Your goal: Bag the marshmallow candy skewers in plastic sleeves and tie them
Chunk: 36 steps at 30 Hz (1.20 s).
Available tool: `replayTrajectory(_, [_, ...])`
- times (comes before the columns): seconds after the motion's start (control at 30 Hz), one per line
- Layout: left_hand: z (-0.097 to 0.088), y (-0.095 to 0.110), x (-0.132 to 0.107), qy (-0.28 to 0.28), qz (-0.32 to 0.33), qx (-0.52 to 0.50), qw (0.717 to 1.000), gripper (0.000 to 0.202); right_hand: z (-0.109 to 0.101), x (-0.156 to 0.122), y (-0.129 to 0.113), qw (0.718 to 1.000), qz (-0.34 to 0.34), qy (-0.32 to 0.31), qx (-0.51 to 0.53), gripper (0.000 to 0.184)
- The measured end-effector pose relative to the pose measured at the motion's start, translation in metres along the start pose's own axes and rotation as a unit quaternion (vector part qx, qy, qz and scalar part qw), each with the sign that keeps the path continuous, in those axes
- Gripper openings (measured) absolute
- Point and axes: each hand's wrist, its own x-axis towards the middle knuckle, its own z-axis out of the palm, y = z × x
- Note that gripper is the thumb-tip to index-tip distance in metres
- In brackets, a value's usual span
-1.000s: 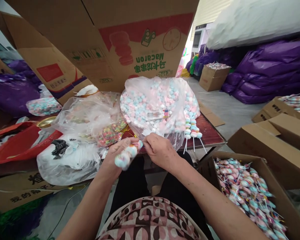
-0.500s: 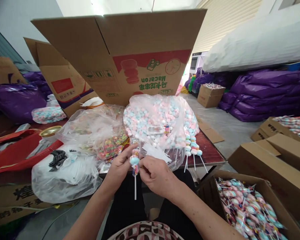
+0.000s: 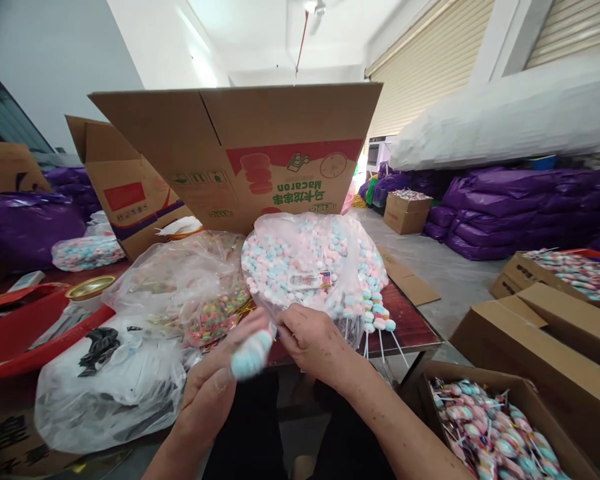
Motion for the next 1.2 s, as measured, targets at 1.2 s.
replayTrajectory(1.2, [0.095,-0.116,-0.043,-0.413,-0.036,0.424,0.805,0.060,0.019,-0.177,-0.017,0.629,0.594,0.300,0.403,0.027])
